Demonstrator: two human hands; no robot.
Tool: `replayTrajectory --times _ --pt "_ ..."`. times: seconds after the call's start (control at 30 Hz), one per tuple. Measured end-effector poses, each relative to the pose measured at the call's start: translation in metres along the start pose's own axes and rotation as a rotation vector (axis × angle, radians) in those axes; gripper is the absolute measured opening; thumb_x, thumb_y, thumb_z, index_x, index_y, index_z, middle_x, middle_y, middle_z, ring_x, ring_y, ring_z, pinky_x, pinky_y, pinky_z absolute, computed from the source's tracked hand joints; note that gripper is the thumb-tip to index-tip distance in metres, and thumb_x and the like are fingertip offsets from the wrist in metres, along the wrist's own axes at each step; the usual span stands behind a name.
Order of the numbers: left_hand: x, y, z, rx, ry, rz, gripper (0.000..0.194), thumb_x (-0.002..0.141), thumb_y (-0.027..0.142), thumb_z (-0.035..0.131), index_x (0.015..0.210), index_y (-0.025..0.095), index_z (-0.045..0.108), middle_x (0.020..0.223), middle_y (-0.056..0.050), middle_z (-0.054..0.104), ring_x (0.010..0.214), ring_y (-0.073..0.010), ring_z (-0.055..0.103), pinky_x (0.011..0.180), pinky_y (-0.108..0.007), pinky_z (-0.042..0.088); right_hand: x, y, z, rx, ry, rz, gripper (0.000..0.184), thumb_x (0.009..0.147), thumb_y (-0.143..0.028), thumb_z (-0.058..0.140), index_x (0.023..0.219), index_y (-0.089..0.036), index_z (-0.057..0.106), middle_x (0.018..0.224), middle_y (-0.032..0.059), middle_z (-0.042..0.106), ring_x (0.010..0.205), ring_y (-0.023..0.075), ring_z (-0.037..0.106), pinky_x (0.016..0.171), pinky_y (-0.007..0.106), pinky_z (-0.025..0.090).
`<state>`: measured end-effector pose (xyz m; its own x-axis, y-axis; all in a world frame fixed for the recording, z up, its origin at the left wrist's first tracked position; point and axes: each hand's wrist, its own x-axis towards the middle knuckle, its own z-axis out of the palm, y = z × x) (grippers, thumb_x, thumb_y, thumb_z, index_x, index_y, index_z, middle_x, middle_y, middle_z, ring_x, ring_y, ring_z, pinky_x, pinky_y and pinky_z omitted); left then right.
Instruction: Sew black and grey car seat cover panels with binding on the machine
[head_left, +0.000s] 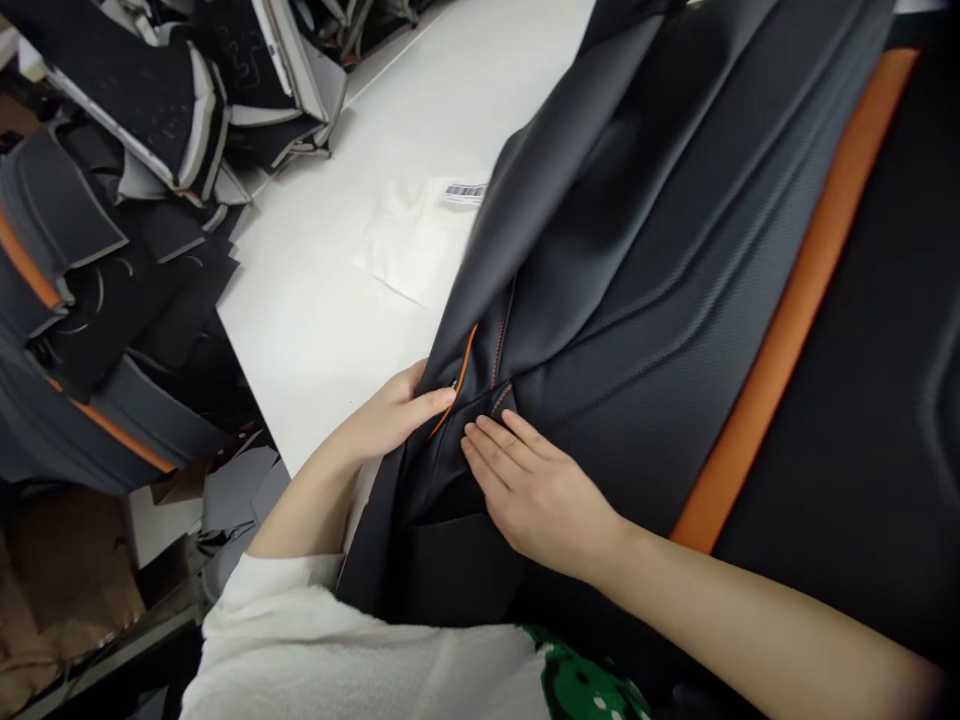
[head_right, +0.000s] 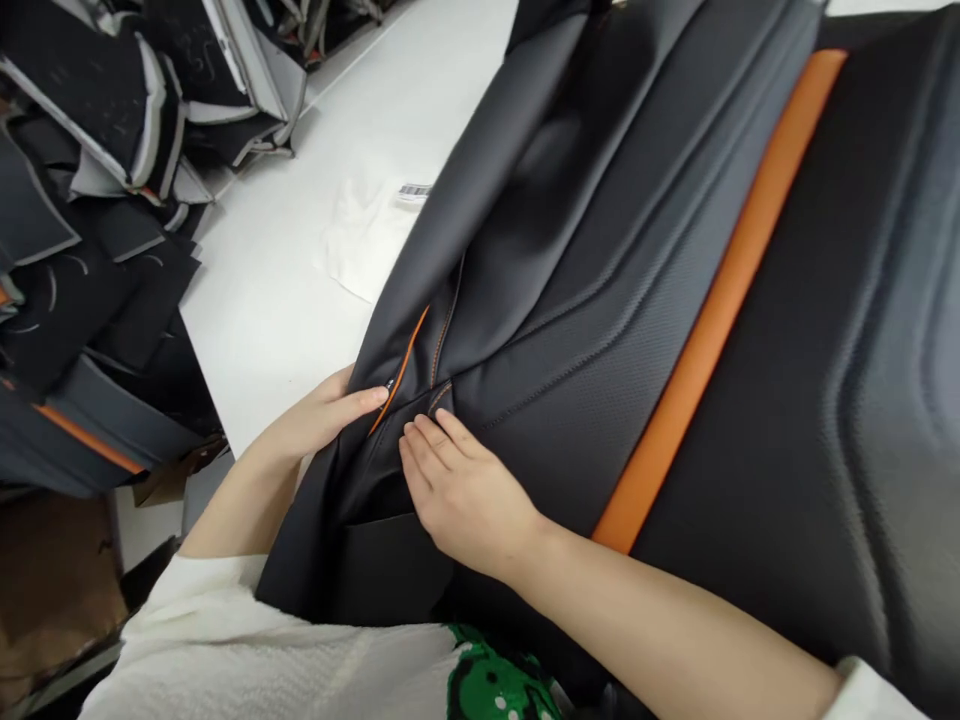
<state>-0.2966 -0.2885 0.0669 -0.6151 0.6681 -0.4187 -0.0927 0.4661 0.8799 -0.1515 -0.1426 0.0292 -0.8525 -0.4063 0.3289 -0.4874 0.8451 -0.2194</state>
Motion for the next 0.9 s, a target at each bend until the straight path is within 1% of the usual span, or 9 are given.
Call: replayTrajectory --times 0.1,0.17,0.23,0.33,0.43,0.5,0.57,0.7,0.9 --pt "0.012 0.013 0.003 0.307 0.023 0.107 0.050 0.078 0.032 0.063 0.124 0.017 0.050 0.122 -0.008 0.058 0.114 -0.0257 0.053 0.102 -0.040 0.039 0.004 -0.002 0.005 -0.036 -0.007 -0.029 0.042 0.089 -0.020 0.046 0.124 0.001 0.054 0.129 0.0193 0.053 0.124 0.0304 0.045 0.109 0.046 0.035" --pt "0.022 0.018 0.008 0.300 0.069 0.116 0.059 0.073 0.029 0.069 0.126 0.016 0.048 0.122 -0.009 0.058 0.112 -0.0265 0.053 0.099 -0.040 0.042 0.004 0.000 0.006 -0.018 0.015 -0.039 0.041 0.089 -0.019 0.046 0.125 0.000 0.053 0.129 0.0181 0.054 0.124 0.0295 0.045 0.110 0.047 0.034" --pt "0.030 0.018 0.012 0.112 0.025 0.070 0.056 0.069 0.028 0.072 0.120 0.014 0.053 0.114 -0.009 0.062 0.105 -0.0262 0.058 0.093 -0.038 0.046 0.004 0.002 0.003 0.049 0.077 -0.052 0.038 0.089 -0.017 0.045 0.123 -0.004 0.055 0.127 0.0142 0.056 0.123 0.0263 0.047 0.110 0.048 0.033" --pt "0.033 0.014 0.016 -0.290 -0.179 -0.117 0.038 0.069 0.027 0.071 0.101 0.009 0.063 0.093 -0.009 0.069 0.087 -0.0240 0.064 0.080 -0.034 0.051 0.003 0.009 -0.008 0.205 0.276 -0.061 0.029 0.090 -0.016 0.044 0.113 -0.017 0.062 0.120 0.0038 0.062 0.119 0.0201 0.050 0.112 0.049 0.030" --pt "0.025 0.012 0.019 -0.552 -0.259 -0.227 0.036 0.067 0.021 0.070 0.100 0.009 0.066 0.088 -0.009 0.071 0.079 -0.0240 0.066 0.074 -0.033 0.052 0.001 0.022 -0.021 0.245 0.434 0.103 0.028 0.090 -0.019 0.043 0.112 -0.023 0.061 0.121 0.0029 0.061 0.119 0.0195 0.050 0.110 0.051 0.029" --pt "0.020 0.013 0.020 -0.631 -0.245 -0.215 0.042 0.064 0.019 0.072 0.104 0.011 0.066 0.090 -0.009 0.071 0.079 -0.0247 0.067 0.072 -0.033 0.054 0.000 0.033 -0.026 0.169 0.412 0.307 0.035 0.090 -0.026 0.045 0.123 -0.019 0.054 0.128 0.0091 0.055 0.123 0.0233 0.046 0.109 0.054 0.027" --pt "0.017 0.013 0.021 -0.657 -0.234 -0.194 0.046 0.062 0.019 0.075 0.107 0.013 0.065 0.093 -0.009 0.071 0.081 -0.0256 0.068 0.073 -0.033 0.055 0.000 0.043 -0.027 0.076 0.305 0.426 0.052 0.090 -0.040 0.048 0.134 -0.013 0.044 0.135 0.0148 0.047 0.128 0.0284 0.040 0.109 0.055 0.024" --pt "0.015 0.014 0.024 -0.654 -0.215 -0.190 0.051 0.062 0.021 0.076 0.111 0.013 0.064 0.102 -0.009 0.070 0.088 -0.0273 0.067 0.075 -0.033 0.056 -0.001 0.050 -0.027 -0.004 0.134 0.404 0.083 0.085 -0.063 0.043 0.143 -0.006 0.027 0.144 0.0181 0.035 0.136 0.0331 0.025 0.111 0.056 0.017" --pt "0.009 0.016 0.025 -0.671 -0.222 -0.223 0.052 0.059 0.021 0.076 0.109 0.013 0.065 0.101 -0.009 0.070 0.093 -0.0299 0.066 0.075 -0.034 0.057 -0.002 0.048 -0.030 -0.006 0.120 0.399 0.093 0.082 -0.071 0.038 0.145 -0.005 0.019 0.147 0.0185 0.030 0.138 0.0341 0.020 0.111 0.055 0.016"
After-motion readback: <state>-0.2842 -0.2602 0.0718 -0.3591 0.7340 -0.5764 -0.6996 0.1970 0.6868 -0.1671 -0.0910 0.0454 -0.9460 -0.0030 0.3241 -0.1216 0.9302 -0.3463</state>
